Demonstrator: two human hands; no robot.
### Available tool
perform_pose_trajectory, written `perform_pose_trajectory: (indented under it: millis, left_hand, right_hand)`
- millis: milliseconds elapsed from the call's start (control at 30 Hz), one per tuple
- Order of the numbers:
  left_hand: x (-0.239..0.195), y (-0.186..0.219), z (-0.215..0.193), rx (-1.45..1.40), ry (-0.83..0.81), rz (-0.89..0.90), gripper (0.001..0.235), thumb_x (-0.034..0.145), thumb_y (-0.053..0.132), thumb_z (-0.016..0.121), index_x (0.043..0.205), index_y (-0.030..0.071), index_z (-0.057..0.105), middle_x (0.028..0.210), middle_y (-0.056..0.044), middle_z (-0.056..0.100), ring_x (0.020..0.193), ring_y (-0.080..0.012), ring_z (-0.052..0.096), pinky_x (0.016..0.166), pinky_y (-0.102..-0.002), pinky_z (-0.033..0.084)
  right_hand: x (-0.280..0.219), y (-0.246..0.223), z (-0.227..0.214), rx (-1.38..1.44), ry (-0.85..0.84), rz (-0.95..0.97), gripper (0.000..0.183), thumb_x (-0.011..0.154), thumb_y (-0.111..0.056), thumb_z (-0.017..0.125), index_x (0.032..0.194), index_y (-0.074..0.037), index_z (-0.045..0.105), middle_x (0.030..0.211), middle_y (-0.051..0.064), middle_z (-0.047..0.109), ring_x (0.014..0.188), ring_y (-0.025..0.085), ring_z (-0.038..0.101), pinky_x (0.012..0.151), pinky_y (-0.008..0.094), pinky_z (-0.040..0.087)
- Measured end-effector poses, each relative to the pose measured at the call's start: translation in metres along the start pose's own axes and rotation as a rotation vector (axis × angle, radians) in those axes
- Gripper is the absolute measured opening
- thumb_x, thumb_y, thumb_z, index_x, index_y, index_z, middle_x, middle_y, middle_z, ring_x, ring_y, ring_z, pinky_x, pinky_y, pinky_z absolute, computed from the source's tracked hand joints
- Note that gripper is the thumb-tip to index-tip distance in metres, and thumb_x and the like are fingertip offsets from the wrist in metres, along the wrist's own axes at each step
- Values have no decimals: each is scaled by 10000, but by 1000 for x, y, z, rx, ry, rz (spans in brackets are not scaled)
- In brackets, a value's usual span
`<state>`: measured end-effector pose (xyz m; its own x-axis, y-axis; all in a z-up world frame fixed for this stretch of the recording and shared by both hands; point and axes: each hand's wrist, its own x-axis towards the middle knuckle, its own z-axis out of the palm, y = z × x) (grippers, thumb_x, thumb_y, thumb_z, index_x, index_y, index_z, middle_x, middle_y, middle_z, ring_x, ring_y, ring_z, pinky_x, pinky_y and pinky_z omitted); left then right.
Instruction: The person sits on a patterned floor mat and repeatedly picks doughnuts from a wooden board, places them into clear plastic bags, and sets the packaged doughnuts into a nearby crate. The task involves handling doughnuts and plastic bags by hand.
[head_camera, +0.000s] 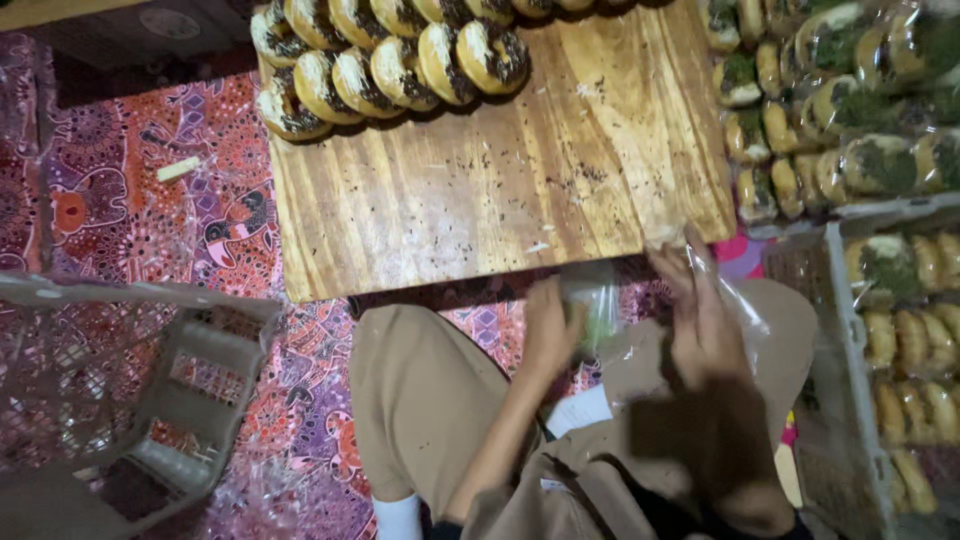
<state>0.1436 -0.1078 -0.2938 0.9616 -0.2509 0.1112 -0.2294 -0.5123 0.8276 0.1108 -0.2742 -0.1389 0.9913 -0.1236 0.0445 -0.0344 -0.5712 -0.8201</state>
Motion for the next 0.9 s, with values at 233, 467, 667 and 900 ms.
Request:
perform_pose_trajectory:
  millis: [233,467,667,900]
  left_hand:
    - [-21,32,-95,-1634,469,-154,621,994,269,645,1540,125,386,1301,-119,641,1108,-227,651,959,-395,549]
    - [-22,-56,-169,-1801,932,-247,254,1068,154,635,1283,23,600,1176,-184,650,1086,-263,656,985,-418,548]
    - [-36,-33,-171,-1923,956,-449,332,912,264,666,1184,80,614,1186,-204,648,1165,-329,623,1076,-551,479]
    - [-65,-56,-195,-1899,1057,-502,429,912,350,672,1217,65,576,1297,-223,584,1267,-346,572,1132,-569,433]
  right_hand:
    - [16,-23,103,-405,-616,-752,1027,672,-525,870,1526,-140,449,1456,152,523,1308,333,544,1045,531,484]
    - [277,6,176,-1,120,60,1000,848,-640,782,1531,-53,348,1498,239,458,1383,380,454,1150,529,412]
    - [322,37,194,-252,231,96,1219,739,-673,851,1590,-62,228,1580,259,383,1451,420,385,1194,553,334]
    - [217,81,93,-309,-241,-284,1242,666,-596,865,1625,-23,322,1622,247,368,1501,409,347,1232,552,292]
